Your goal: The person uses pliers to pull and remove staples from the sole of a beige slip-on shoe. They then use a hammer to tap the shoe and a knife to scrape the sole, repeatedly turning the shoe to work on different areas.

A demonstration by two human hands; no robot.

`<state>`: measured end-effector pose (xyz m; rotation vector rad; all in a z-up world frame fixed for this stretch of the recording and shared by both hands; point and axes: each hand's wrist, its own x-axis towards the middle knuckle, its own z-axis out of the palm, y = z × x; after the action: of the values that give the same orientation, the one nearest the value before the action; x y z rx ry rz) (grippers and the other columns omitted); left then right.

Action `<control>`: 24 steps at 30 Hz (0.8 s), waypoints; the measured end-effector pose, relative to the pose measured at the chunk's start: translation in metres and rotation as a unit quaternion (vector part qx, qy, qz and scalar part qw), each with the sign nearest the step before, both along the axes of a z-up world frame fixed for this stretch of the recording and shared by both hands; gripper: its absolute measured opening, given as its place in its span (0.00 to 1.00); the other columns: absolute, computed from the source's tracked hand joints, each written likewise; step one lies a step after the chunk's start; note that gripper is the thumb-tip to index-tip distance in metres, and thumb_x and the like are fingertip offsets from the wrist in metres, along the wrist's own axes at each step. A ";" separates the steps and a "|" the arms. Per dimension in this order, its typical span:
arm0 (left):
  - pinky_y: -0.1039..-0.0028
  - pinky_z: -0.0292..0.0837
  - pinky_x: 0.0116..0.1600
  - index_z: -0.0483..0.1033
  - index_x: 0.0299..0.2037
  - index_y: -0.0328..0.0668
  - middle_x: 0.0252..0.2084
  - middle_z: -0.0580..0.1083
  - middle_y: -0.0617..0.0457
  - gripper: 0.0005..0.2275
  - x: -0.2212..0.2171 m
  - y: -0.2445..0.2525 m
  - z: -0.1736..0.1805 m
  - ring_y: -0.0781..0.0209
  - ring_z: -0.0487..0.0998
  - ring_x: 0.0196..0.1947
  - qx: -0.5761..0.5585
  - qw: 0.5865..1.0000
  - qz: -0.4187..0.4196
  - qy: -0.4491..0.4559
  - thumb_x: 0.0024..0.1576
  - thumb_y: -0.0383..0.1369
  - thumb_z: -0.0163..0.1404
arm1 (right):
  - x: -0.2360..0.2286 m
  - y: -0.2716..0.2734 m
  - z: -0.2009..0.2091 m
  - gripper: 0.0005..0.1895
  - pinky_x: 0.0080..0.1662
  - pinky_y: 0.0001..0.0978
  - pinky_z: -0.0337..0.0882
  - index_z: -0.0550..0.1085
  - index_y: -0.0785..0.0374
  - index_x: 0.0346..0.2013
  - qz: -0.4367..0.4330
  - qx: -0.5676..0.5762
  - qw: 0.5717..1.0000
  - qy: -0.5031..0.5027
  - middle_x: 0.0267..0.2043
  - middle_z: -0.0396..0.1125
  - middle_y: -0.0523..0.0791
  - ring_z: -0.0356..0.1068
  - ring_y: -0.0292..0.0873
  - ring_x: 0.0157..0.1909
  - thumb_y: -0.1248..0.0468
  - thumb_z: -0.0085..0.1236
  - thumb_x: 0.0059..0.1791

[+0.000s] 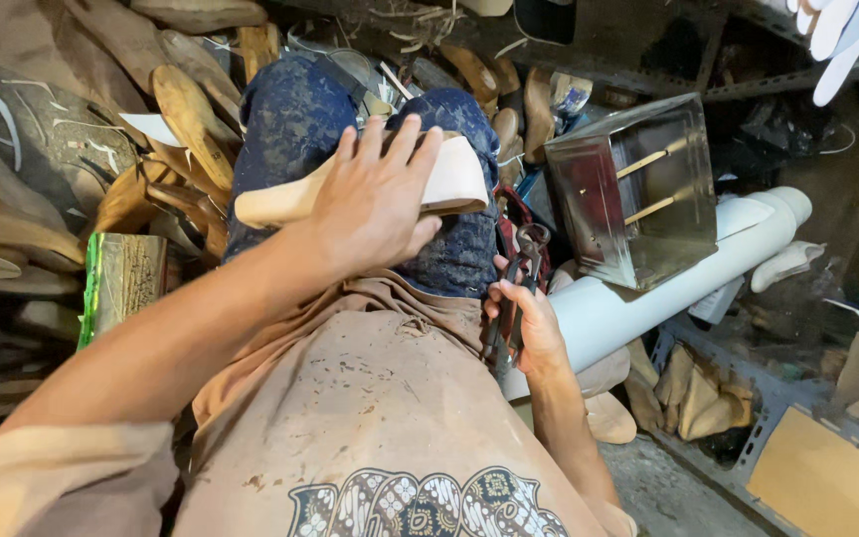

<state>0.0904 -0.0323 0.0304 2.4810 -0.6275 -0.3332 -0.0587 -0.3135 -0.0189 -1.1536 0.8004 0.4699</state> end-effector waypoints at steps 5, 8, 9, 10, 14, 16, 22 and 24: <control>0.41 0.70 0.55 0.67 0.67 0.44 0.50 0.77 0.41 0.38 0.058 -0.005 0.003 0.33 0.78 0.52 -0.067 0.989 -0.034 0.126 0.45 0.46 0.63 | -0.006 0.019 0.022 0.25 0.33 0.24 0.62 0.72 0.70 0.61 0.049 -0.161 0.980 -0.109 0.20 0.61 0.45 0.63 0.39 0.24 0.64 0.57 0.49; 0.44 0.69 0.60 0.66 0.69 0.63 0.55 0.77 0.42 0.34 0.060 0.017 0.025 0.33 0.77 0.56 -0.199 0.948 0.114 0.221 0.49 0.50 0.58 | -0.002 0.004 0.000 0.19 0.35 0.23 0.63 0.74 0.69 0.56 0.072 -0.246 0.949 -0.181 0.20 0.67 0.48 0.67 0.39 0.26 0.66 0.60 0.51; 0.44 0.69 0.60 0.66 0.69 0.63 0.55 0.77 0.42 0.34 0.049 0.014 0.031 0.33 0.77 0.56 -0.197 0.948 0.112 0.223 0.49 0.50 0.58 | 0.008 0.011 0.007 0.19 0.35 0.23 0.63 0.74 0.69 0.56 0.070 -0.246 0.950 -0.179 0.20 0.67 0.48 0.67 0.39 0.26 0.66 0.60 0.51; 0.57 0.74 0.54 0.71 0.62 0.53 0.47 0.78 0.44 0.29 0.037 0.012 0.036 0.45 0.79 0.50 -0.319 0.882 0.194 0.288 0.49 0.45 0.60 | 0.018 0.017 0.014 0.19 0.33 0.29 0.70 0.74 0.68 0.55 0.062 -0.249 0.947 -0.192 0.27 0.68 0.50 0.70 0.41 0.26 0.66 0.62 0.50; 0.65 0.79 0.48 0.77 0.57 0.40 0.41 0.79 0.41 0.25 -0.009 0.008 0.053 0.54 0.81 0.42 -0.404 0.762 0.305 0.405 0.48 0.39 0.63 | 0.063 0.045 0.071 0.19 0.32 0.31 0.76 0.74 0.63 0.49 0.154 -0.295 0.912 -0.241 0.36 0.72 0.49 0.75 0.42 0.27 0.60 0.66 0.47; 0.64 0.77 0.51 0.76 0.59 0.50 0.45 0.79 0.43 0.29 -0.021 0.010 0.047 0.51 0.81 0.48 -0.324 0.797 0.291 0.418 0.46 0.46 0.62 | 0.073 0.070 0.092 0.25 0.34 0.31 0.77 0.73 0.62 0.49 0.174 -0.281 0.913 -0.240 0.38 0.73 0.50 0.75 0.41 0.30 0.60 0.73 0.42; 0.63 0.73 0.56 0.73 0.62 0.63 0.51 0.79 0.47 0.32 -0.040 0.018 0.047 0.49 0.80 0.55 -0.203 0.830 0.283 0.436 0.45 0.55 0.59 | 0.084 0.088 0.095 0.21 0.36 0.24 0.74 0.74 0.52 0.46 0.259 -0.318 0.892 -0.190 0.32 0.76 0.41 0.73 0.33 0.30 0.62 0.71 0.41; 0.64 0.73 0.55 0.73 0.62 0.62 0.50 0.79 0.46 0.31 -0.044 0.018 0.044 0.49 0.80 0.55 -0.196 0.824 0.286 0.448 0.46 0.55 0.58 | 0.081 0.083 0.083 0.18 0.37 0.25 0.73 0.74 0.53 0.46 0.239 -0.295 0.907 -0.184 0.34 0.77 0.41 0.71 0.32 0.31 0.65 0.66 0.43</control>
<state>0.0469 -0.0144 0.0748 1.7015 0.4053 -0.9255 0.0225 -0.2305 0.0637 -1.9586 0.3165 0.3979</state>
